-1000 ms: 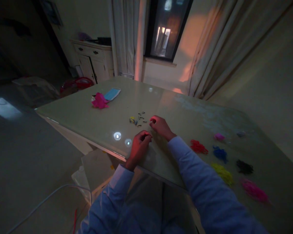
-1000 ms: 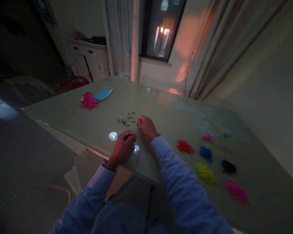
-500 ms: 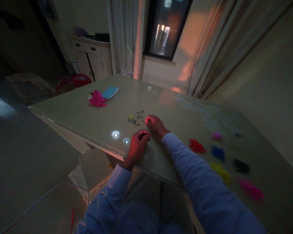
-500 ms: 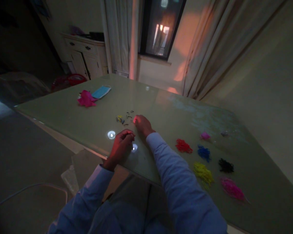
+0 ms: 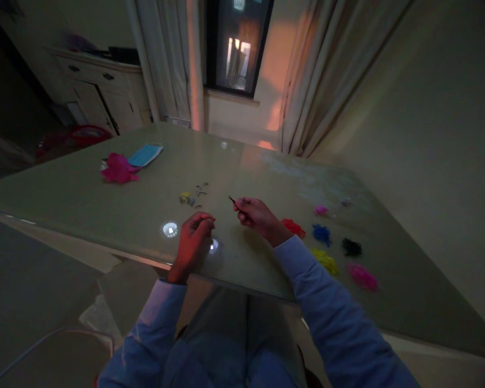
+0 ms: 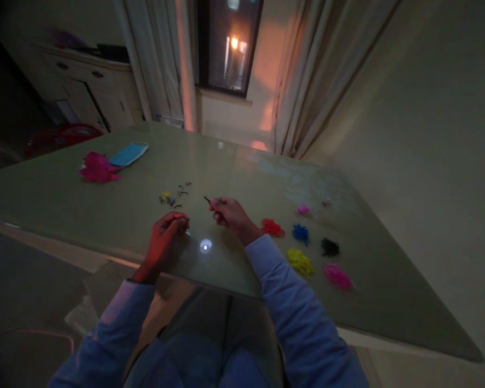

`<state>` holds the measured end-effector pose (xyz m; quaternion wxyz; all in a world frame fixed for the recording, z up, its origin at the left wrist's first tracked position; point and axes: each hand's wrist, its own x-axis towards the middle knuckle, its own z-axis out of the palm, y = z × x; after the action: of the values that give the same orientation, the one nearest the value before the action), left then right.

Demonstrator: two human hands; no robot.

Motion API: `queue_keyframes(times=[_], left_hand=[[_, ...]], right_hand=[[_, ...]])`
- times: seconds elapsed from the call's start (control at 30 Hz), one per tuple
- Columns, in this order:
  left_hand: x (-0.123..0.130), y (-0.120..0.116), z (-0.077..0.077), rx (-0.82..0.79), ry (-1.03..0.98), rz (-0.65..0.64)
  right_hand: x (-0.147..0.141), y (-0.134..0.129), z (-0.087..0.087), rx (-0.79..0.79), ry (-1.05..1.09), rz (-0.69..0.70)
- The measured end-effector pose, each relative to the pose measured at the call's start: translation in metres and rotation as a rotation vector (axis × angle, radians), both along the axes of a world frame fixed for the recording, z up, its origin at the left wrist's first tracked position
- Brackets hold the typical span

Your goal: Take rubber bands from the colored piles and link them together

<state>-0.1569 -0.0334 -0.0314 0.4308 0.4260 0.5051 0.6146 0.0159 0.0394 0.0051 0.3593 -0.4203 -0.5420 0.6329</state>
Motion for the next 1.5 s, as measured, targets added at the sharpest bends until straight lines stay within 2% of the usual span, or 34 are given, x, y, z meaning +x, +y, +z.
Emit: queue_keyframes(times=[0.17, 0.33, 0.63, 0.8, 0.9, 0.97, 1.03, 1.13, 1.23, 1.3, 1.5], left_hand=[[-0.006, 0.003, -0.006, 0.024, 0.067, -0.012], [-0.008, 0.006, -0.008, -0.008, 0.201, 0.025], [0.002, 0.002, 0.011, -0.141, 0.467, 0.072], [0.001, 0.003, 0.01, -0.18, 0.56, 0.094], [0.0, 0.003, 0.009, -0.201, 0.598, 0.111], [0.0, 0.003, 0.011, -0.228, 0.629, 0.115], [0.001, 0.002, 0.013, -0.248, 0.671, 0.113], [0.004, 0.001, 0.017, -0.269, 0.731, 0.11], [0.007, 0.0, 0.019, -0.273, 0.755, 0.113], [0.007, -0.001, 0.019, -0.279, 0.761, 0.109], [-0.001, 0.004, 0.008, -0.296, 0.837, 0.075]], right_hand=[[0.044, -0.039, 0.001, -0.135, 0.338, -0.141], [0.078, -0.081, 0.001, -0.22, 0.507, -0.28], [0.133, -0.128, 0.017, -0.128, 0.573, -0.462], [0.163, -0.141, 0.021, -0.057, 0.518, -0.578], [0.187, -0.143, 0.016, 0.006, 0.401, -0.659], [0.208, -0.142, 0.011, 0.068, 0.238, -0.726], [0.233, -0.14, 0.006, 0.138, -0.041, -0.817], [0.269, -0.136, -0.001, 0.289, -0.608, -0.976], [0.294, -0.133, -0.007, 0.355, -1.018, -0.982], [0.302, -0.13, -0.01, 0.343, -1.107, -0.939], [0.304, -0.115, -0.015, 0.344, -1.137, -0.839]])
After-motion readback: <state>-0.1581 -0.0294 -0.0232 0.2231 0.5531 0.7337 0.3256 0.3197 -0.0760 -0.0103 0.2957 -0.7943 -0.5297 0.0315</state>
